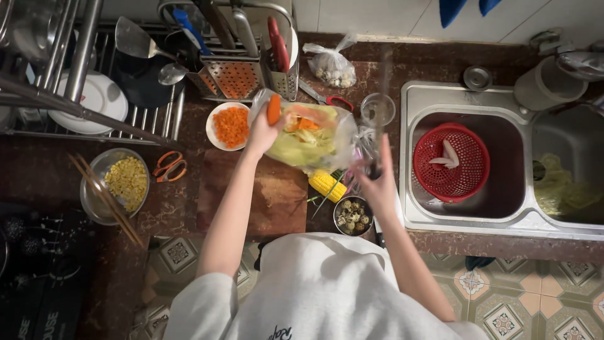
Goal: The recorder is peeling and chopping a carrot on a wooden cutting board in a kitchen.
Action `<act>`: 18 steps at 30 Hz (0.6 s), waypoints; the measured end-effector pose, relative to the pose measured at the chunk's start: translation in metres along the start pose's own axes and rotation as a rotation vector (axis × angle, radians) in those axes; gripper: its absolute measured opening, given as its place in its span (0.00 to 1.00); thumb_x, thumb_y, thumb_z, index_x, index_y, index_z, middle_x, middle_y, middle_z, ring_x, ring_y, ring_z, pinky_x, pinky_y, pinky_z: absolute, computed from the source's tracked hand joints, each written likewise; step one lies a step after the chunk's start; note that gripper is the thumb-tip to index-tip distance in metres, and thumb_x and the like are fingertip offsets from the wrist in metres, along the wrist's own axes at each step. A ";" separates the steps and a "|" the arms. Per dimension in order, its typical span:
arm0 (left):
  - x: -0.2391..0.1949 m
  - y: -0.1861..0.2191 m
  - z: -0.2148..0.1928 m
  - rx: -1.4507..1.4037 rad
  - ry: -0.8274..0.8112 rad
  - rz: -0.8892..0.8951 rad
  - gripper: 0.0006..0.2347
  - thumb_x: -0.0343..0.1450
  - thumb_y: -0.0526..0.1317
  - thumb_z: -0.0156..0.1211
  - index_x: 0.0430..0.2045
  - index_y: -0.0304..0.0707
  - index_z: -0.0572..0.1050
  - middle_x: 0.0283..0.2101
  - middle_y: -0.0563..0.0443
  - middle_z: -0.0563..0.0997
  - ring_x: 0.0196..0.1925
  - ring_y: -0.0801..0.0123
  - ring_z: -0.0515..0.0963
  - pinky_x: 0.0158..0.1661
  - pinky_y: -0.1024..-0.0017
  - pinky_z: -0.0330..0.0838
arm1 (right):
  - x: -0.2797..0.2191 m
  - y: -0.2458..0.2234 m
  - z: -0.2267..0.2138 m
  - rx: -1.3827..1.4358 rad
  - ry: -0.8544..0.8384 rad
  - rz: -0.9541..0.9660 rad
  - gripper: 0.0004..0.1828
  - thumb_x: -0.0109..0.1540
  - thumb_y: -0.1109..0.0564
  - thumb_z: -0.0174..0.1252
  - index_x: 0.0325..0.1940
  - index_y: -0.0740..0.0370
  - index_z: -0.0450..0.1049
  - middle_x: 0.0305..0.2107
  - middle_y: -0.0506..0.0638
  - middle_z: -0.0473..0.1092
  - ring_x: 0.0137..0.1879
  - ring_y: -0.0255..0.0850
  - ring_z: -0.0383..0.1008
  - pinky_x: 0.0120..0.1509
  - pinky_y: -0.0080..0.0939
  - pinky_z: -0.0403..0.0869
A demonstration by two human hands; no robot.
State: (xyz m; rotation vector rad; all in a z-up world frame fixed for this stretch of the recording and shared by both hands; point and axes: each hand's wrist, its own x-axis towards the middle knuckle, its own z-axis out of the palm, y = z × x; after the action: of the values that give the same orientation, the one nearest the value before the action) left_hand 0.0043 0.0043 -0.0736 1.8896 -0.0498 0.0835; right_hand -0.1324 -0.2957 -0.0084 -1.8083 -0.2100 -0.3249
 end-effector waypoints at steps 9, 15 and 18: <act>-0.041 0.066 -0.010 0.184 -0.147 -0.047 0.21 0.74 0.47 0.61 0.59 0.38 0.69 0.42 0.44 0.82 0.39 0.63 0.82 0.41 0.67 0.79 | 0.016 -0.012 0.012 0.090 0.027 0.256 0.54 0.62 0.70 0.61 0.83 0.47 0.38 0.56 0.56 0.76 0.43 0.36 0.82 0.42 0.37 0.82; -0.070 0.061 0.001 0.422 -0.267 -0.197 0.18 0.72 0.47 0.63 0.49 0.35 0.71 0.42 0.36 0.82 0.46 0.47 0.83 0.47 0.58 0.75 | 0.040 -0.026 0.027 0.280 0.058 0.043 0.41 0.71 0.70 0.58 0.83 0.55 0.47 0.56 0.59 0.77 0.51 0.34 0.79 0.51 0.34 0.78; -0.075 0.069 -0.002 0.377 -0.185 -0.229 0.18 0.71 0.46 0.65 0.49 0.34 0.71 0.41 0.33 0.82 0.48 0.39 0.80 0.45 0.55 0.74 | 0.059 -0.017 0.053 0.535 0.027 0.276 0.25 0.71 0.66 0.59 0.65 0.65 0.52 0.49 0.58 0.81 0.28 0.30 0.71 0.29 0.31 0.67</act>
State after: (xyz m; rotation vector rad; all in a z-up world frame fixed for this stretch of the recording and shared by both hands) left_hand -0.0758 -0.0159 -0.0144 2.2619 0.0607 -0.2557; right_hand -0.0765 -0.2415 0.0141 -1.2805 -0.0204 -0.0829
